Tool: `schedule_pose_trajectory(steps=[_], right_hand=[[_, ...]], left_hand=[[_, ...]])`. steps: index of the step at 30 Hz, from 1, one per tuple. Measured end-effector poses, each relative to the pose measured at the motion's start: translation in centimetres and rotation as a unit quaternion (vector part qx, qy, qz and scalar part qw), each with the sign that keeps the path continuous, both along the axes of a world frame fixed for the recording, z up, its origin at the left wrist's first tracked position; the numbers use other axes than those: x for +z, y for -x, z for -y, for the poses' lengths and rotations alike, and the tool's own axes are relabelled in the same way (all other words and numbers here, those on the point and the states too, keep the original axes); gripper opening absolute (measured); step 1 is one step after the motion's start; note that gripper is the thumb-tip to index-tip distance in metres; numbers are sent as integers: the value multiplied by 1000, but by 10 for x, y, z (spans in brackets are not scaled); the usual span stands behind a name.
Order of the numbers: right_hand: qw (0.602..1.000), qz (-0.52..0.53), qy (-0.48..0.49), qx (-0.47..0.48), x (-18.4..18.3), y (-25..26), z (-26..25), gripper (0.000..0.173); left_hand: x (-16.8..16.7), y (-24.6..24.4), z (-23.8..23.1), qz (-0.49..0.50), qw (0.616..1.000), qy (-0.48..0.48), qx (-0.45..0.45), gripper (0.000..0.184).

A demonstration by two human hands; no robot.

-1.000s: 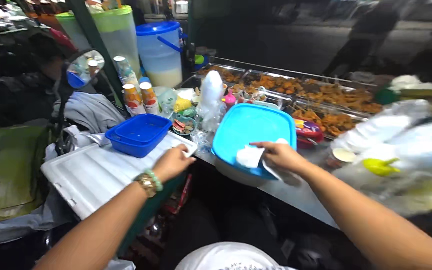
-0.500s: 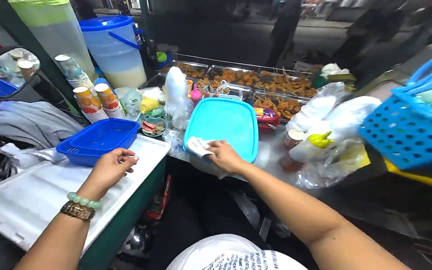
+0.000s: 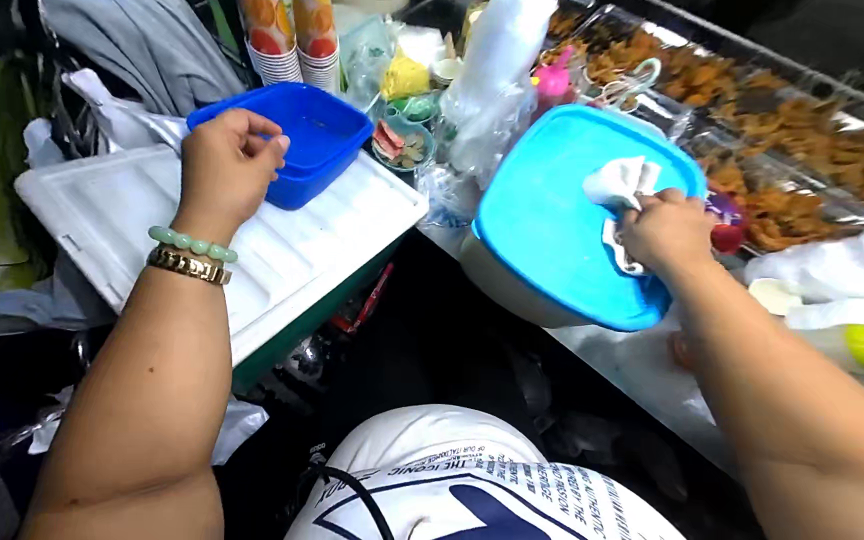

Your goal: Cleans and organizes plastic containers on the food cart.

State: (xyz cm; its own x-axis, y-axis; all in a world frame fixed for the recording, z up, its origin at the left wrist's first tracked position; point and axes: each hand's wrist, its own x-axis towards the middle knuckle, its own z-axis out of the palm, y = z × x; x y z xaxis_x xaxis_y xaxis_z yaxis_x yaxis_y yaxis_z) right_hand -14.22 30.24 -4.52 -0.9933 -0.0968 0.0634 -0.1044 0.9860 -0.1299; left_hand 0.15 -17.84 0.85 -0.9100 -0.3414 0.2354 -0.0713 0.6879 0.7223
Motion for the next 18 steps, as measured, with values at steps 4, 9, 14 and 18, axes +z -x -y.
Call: schedule_pose_trajectory(steps=[4,9,14,18], right_hand=[[998,-28,24,58,-13,-19,18,37],[985,25,76,153,-12,-58,21,34],[948,106,196,228,34,-51,32,28],[880,145,314,326,94,-9,104,24]], left_hand=[[-1,-1,-3,-13,1000,13,-5,29],[-9,5,-17,8,998,0,-62,26],[-37,18,-52,173,959,-114,-191,24],[-36,27,-71,247,906,-95,-330,28]])
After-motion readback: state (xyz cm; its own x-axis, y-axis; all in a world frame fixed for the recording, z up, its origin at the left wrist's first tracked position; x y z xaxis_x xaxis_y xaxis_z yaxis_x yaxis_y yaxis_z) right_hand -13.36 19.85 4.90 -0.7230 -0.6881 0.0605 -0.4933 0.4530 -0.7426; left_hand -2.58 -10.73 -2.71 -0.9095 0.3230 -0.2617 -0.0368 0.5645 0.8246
